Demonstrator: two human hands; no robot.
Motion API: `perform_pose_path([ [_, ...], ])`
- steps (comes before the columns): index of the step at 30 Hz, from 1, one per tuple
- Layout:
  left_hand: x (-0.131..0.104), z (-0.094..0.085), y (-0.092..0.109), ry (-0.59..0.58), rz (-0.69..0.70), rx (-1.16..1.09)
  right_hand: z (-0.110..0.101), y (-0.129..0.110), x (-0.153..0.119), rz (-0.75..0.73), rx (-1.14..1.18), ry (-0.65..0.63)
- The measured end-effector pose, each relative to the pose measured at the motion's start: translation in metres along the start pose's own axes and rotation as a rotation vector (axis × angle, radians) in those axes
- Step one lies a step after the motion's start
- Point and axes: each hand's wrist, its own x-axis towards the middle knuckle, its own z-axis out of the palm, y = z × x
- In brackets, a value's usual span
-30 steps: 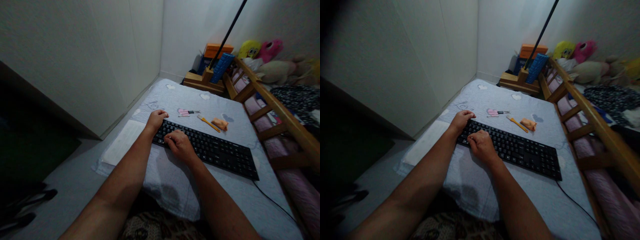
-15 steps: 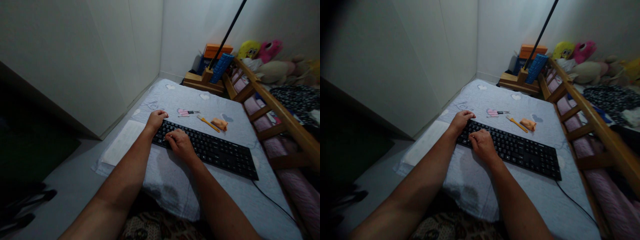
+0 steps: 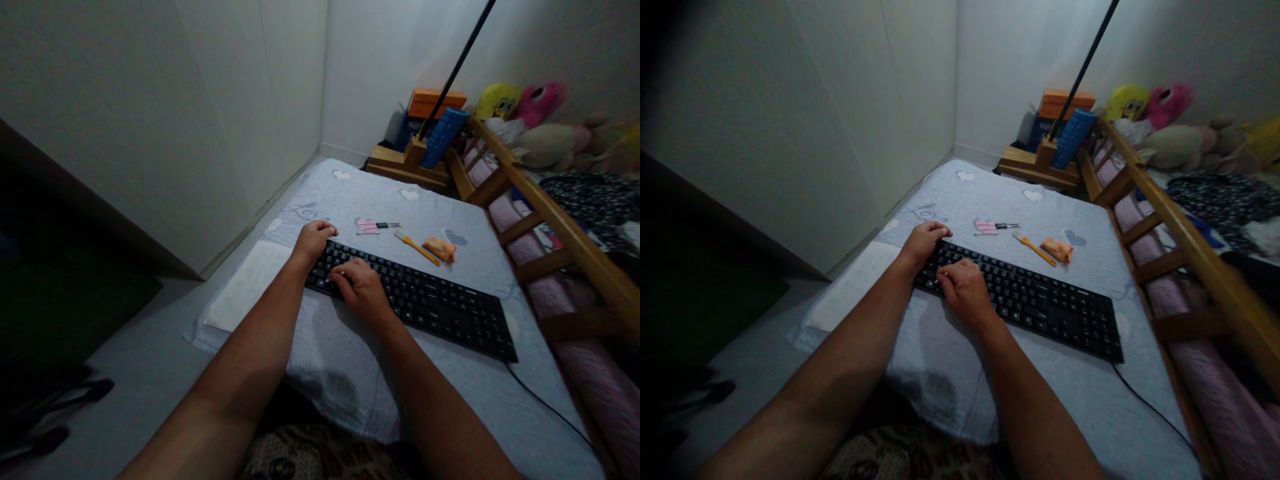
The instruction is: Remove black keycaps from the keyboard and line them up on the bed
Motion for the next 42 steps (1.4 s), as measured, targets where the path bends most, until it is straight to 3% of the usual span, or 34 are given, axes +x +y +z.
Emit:
perform_pose_path([
  [42,0.0014,0.0009,-0.0014,0.0,-0.001,-0.005,0.0002,0.0033,-0.0009,0.011,-0.006,0.004],
])
